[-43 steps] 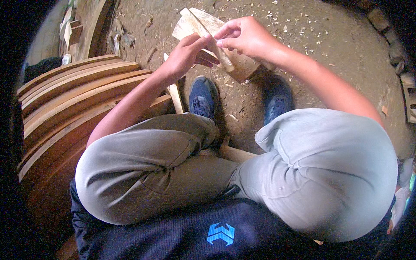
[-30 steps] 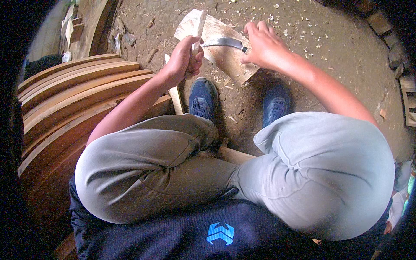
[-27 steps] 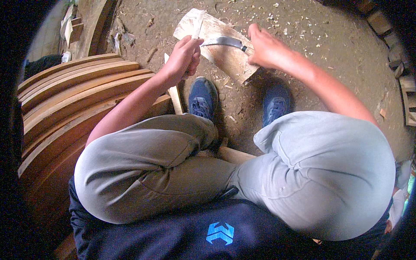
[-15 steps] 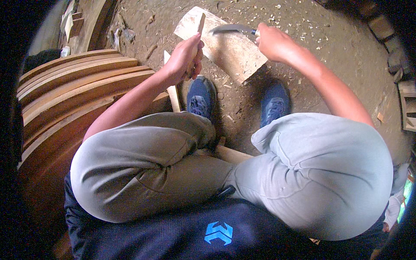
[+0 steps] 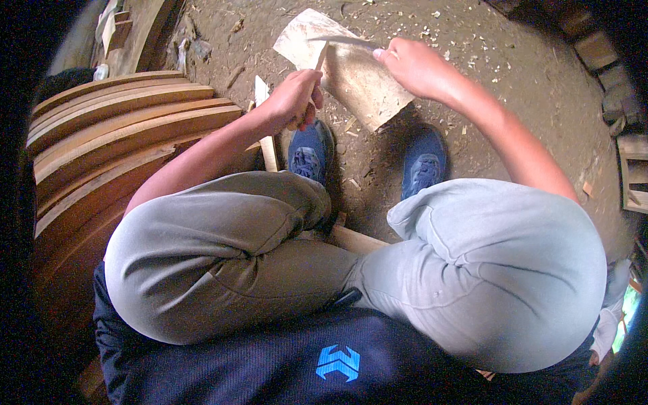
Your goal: The person sits on the ground and uses a knife to carve a small piece of wood, removing thin shavings. They repeatedly adjust the wood and the knife angle to continue shaving the surface.
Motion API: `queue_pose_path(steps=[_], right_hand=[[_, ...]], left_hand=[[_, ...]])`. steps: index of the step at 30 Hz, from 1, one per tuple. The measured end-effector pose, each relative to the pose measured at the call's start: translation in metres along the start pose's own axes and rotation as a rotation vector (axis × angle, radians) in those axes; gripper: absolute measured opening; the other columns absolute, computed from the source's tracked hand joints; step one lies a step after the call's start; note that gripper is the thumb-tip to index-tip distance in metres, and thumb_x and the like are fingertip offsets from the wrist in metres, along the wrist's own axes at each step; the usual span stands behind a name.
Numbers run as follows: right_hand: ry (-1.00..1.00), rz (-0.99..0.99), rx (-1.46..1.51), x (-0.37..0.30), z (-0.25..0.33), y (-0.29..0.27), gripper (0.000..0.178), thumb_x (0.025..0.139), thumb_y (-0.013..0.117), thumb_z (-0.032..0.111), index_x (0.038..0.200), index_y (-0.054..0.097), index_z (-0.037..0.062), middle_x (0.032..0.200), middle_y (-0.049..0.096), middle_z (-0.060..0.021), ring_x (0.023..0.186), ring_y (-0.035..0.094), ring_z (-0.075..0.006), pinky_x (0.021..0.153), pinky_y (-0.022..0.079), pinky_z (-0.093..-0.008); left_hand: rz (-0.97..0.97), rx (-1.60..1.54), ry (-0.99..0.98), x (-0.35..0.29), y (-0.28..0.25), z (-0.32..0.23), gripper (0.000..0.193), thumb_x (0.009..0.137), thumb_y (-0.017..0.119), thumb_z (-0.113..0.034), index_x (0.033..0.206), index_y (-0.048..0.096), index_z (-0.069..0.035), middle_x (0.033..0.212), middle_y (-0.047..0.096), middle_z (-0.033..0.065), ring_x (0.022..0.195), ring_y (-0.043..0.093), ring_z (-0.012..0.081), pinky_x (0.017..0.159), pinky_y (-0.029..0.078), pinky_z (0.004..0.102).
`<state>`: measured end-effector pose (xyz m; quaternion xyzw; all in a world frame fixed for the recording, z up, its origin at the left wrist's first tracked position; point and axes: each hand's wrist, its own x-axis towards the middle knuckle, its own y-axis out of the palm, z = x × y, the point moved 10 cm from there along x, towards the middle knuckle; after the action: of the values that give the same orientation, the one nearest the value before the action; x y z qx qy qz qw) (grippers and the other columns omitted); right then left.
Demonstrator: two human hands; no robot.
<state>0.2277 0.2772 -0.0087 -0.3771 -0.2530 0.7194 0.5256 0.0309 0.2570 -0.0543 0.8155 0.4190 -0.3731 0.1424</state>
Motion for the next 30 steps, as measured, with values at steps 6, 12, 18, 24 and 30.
queue_pose_path(steps=[6,12,18,24,30], right_hand=[[-0.021,0.113,0.005,-0.006,0.018,0.010,0.049,0.096,0.044,0.042,0.091,0.058,-0.0044,0.084,0.063,-0.0277,0.082,0.062,-0.0438,0.074,0.047,-0.0490],[-0.055,0.079,-0.010,-0.006,0.018,0.013,0.044,0.099,0.045,0.038,0.090,0.054,-0.0041,0.075,0.059,-0.0219,0.068,0.058,-0.0310,0.065,0.044,-0.0429],[0.077,0.041,-0.113,-0.003,0.002,0.008,0.047,0.099,0.040,0.040,0.095,0.056,-0.0042,0.089,0.062,-0.0285,0.087,0.061,-0.0441,0.076,0.045,-0.0484],[0.100,-0.036,-0.076,0.000,-0.009,0.001,0.045,0.099,0.041,0.039,0.091,0.053,-0.0033,0.081,0.060,-0.0258,0.078,0.060,-0.0403,0.072,0.044,-0.0460],[0.147,-0.019,-0.057,0.001,-0.009,-0.001,0.050,0.099,0.039,0.042,0.094,0.056,-0.0042,0.093,0.063,-0.0292,0.093,0.061,-0.0447,0.082,0.045,-0.0509]], left_hand=[[0.077,-0.107,-0.005,-0.004,0.010,0.002,0.037,0.097,0.036,-0.035,0.107,0.041,0.001,0.074,0.056,0.0160,0.042,0.056,0.0256,0.034,0.042,0.0356],[0.107,-0.095,0.003,-0.005,0.017,-0.004,0.039,0.099,0.037,-0.035,0.106,0.040,0.003,0.072,0.056,0.0171,0.044,0.059,0.0260,0.036,0.046,0.0359],[0.053,-0.085,0.015,-0.012,0.020,-0.013,0.041,0.098,0.044,-0.037,0.102,0.041,0.003,0.065,0.054,0.0135,0.042,0.057,0.0244,0.035,0.045,0.0359],[0.047,0.041,0.086,0.003,0.013,-0.005,0.042,0.096,0.050,-0.034,0.109,0.044,0.005,0.070,0.060,0.0146,0.051,0.061,0.0223,0.040,0.049,0.0352],[-0.015,0.120,0.143,0.013,0.010,0.003,0.047,0.092,0.054,-0.034,0.113,0.043,0.006,0.075,0.064,0.0157,0.057,0.064,0.0229,0.042,0.052,0.0357]])
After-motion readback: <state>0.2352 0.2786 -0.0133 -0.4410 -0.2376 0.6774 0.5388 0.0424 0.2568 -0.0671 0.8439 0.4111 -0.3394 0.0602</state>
